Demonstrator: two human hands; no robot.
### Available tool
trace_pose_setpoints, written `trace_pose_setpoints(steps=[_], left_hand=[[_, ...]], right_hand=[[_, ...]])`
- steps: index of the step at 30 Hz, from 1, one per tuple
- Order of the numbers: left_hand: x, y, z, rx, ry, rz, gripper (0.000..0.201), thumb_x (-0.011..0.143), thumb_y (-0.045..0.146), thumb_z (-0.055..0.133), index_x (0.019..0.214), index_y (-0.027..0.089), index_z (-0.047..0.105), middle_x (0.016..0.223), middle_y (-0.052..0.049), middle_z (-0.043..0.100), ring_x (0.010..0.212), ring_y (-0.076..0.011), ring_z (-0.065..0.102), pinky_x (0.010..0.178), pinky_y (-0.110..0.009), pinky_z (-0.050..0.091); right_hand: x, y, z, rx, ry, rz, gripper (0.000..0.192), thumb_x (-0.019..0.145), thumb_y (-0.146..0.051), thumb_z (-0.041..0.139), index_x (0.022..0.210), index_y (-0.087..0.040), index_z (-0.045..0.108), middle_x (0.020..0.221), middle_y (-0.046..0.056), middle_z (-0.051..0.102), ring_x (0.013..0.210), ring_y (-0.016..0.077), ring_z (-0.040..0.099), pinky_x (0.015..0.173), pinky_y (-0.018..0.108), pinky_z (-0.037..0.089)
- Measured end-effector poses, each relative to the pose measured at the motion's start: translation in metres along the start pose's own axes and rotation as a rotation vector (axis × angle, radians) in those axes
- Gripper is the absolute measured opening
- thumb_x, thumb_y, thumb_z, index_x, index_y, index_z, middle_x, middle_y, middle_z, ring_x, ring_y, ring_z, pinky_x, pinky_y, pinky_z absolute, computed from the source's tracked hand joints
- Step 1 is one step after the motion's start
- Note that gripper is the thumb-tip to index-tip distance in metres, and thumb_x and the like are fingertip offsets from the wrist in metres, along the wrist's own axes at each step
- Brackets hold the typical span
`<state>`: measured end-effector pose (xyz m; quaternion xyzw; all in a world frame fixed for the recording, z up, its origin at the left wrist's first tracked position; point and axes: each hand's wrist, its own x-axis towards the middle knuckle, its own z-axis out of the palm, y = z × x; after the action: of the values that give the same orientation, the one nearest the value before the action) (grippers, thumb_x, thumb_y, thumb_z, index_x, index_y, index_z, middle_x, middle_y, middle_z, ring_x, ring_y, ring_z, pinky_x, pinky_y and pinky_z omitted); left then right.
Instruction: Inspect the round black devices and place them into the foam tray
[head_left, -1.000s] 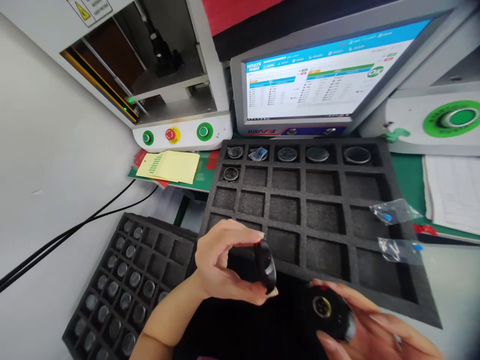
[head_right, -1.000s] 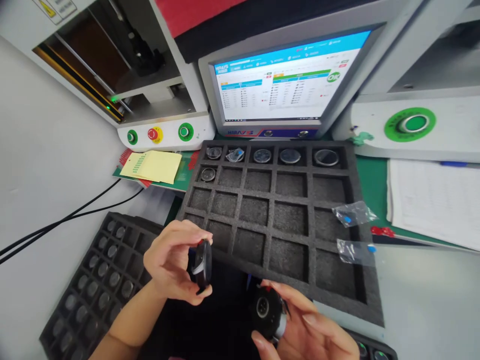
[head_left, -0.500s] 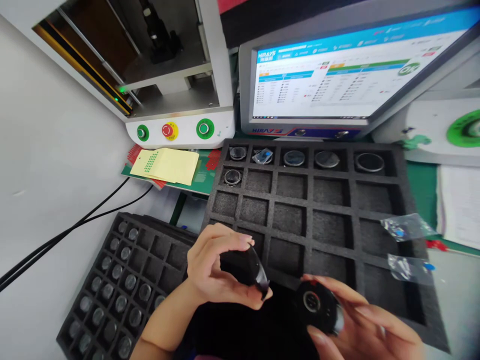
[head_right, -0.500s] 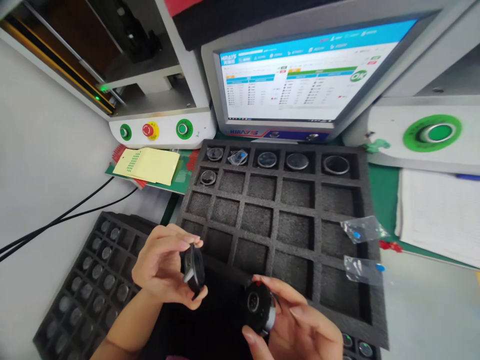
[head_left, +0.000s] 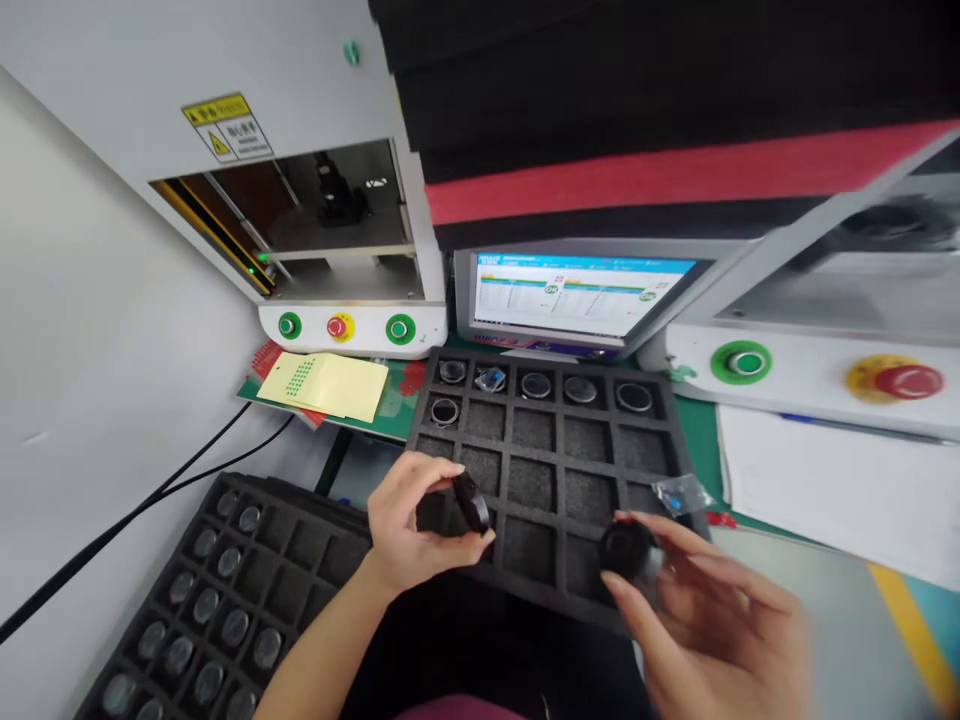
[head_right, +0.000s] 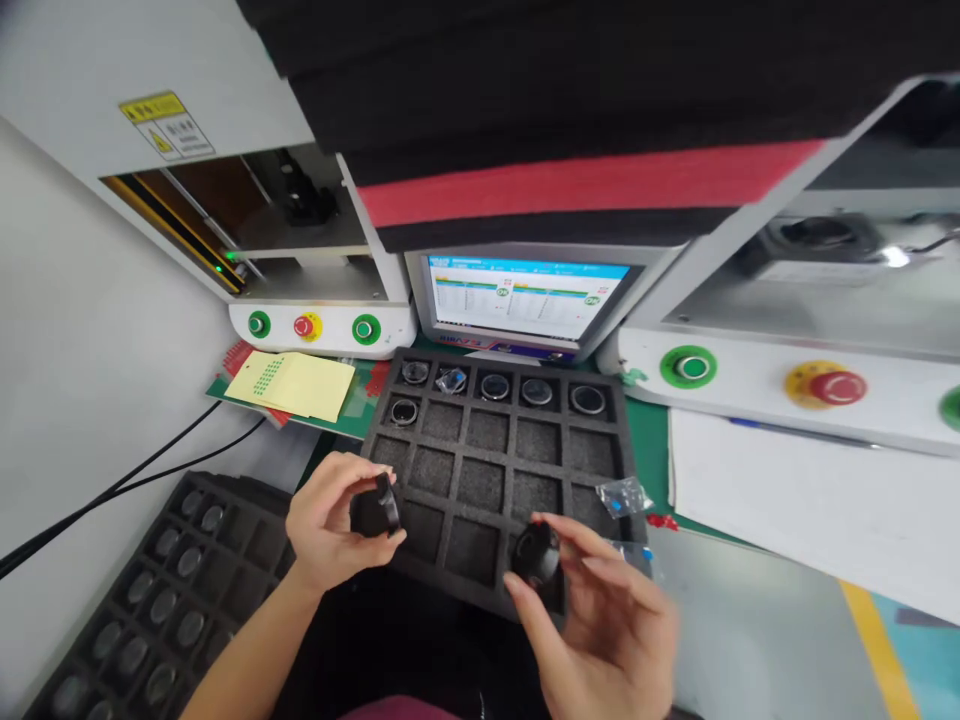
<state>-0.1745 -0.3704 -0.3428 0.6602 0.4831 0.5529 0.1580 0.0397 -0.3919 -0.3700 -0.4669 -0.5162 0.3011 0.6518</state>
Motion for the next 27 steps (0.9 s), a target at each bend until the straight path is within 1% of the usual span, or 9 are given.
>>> trace_pose_setpoints(steps=[3,6,8,10,14,17,22,25,27], left_hand=[[0.001,-0.01,0.011,-0.158,-0.014,-0.191,0.05,0.071,0.024,0.078,0.118,0.02,0.062,0.094,-0.003,0.061,0.084,-0.0137,0.066,0.076,-0.026,0.062],[0.0,-0.022,0.029,-0.31,-0.119,-0.444,0.06,0.077,0.025,0.07,0.134,0.021,0.053,0.1,-0.004,0.059,0.092,-0.014,0.066,0.085,-0.03,0.061],[-0.002,-0.03,0.043,-0.382,-0.194,-0.579,0.049,0.079,0.028,0.068,0.126,0.02,0.06,0.102,-0.005,0.058,0.096,-0.0156,0.066,0.087,-0.032,0.06],[-0.003,-0.038,0.056,-0.41,-0.235,-0.657,0.036,0.077,0.028,0.069,0.112,0.018,0.066,0.103,-0.006,0.058,0.097,-0.0181,0.067,0.087,-0.033,0.06],[0.0,-0.052,0.079,-0.393,-0.261,-0.684,0.029,0.078,0.021,0.067,0.107,0.015,0.063,0.108,-0.01,0.064,0.105,-0.0222,0.069,0.092,-0.036,0.058],[0.006,-0.059,0.085,-0.346,-0.297,-0.686,0.03,0.079,0.016,0.066,0.109,0.015,0.063,0.11,-0.013,0.069,0.109,-0.0231,0.069,0.095,-0.038,0.057],[0.012,-0.06,0.073,-0.189,-0.397,-0.629,0.038,0.071,0.017,0.075,0.108,0.017,0.068,0.111,-0.009,0.073,0.101,-0.0223,0.07,0.096,-0.042,0.057],[0.012,-0.056,0.061,-0.097,-0.475,-0.58,0.044,0.067,0.017,0.077,0.11,0.018,0.069,0.1,-0.006,0.074,0.088,-0.0196,0.071,0.086,-0.038,0.061],[0.013,-0.054,0.054,-0.047,-0.524,-0.542,0.045,0.066,0.015,0.075,0.111,0.018,0.068,0.101,-0.005,0.073,0.084,-0.0176,0.071,0.082,-0.034,0.062]], right_hand=[[0.021,0.021,-0.003,-0.345,-0.128,-0.128,0.033,0.081,-0.027,0.074,0.103,-0.021,0.05,0.105,0.01,0.067,0.095,0.0219,0.07,0.079,0.035,0.059],[0.039,0.045,-0.002,-0.592,-0.279,-0.209,0.024,0.087,-0.037,0.064,0.101,-0.021,0.053,0.102,0.01,0.067,0.093,0.0245,0.069,0.079,0.041,0.059],[0.047,0.058,0.0,-0.624,-0.363,-0.211,0.019,0.088,-0.034,0.059,0.102,-0.022,0.056,0.1,0.009,0.068,0.093,0.0264,0.068,0.08,0.042,0.058],[0.053,0.068,0.003,-0.648,-0.44,-0.203,0.019,0.087,-0.027,0.054,0.105,-0.021,0.058,0.1,0.01,0.068,0.094,0.0279,0.067,0.079,0.044,0.057],[0.061,0.083,0.008,-0.677,-0.548,-0.174,0.024,0.082,-0.018,0.057,0.106,-0.019,0.06,0.099,0.01,0.068,0.091,0.0278,0.066,0.08,0.046,0.056],[0.064,0.091,0.009,-0.681,-0.593,-0.153,0.023,0.085,-0.022,0.062,0.108,-0.016,0.06,0.102,0.009,0.067,0.094,0.024,0.066,0.084,0.044,0.055],[0.061,0.097,0.004,-0.669,-0.611,-0.139,0.028,0.091,-0.03,0.062,0.113,-0.014,0.059,0.108,0.008,0.065,0.1,0.022,0.064,0.087,0.043,0.054],[0.059,0.098,0.002,-0.669,-0.598,-0.139,0.028,0.091,-0.03,0.061,0.113,-0.014,0.058,0.108,0.008,0.065,0.1,0.0218,0.065,0.087,0.042,0.055],[0.059,0.098,0.002,-0.676,-0.593,-0.141,0.027,0.09,-0.026,0.061,0.113,-0.014,0.057,0.107,0.009,0.066,0.099,0.0221,0.065,0.087,0.042,0.055]])
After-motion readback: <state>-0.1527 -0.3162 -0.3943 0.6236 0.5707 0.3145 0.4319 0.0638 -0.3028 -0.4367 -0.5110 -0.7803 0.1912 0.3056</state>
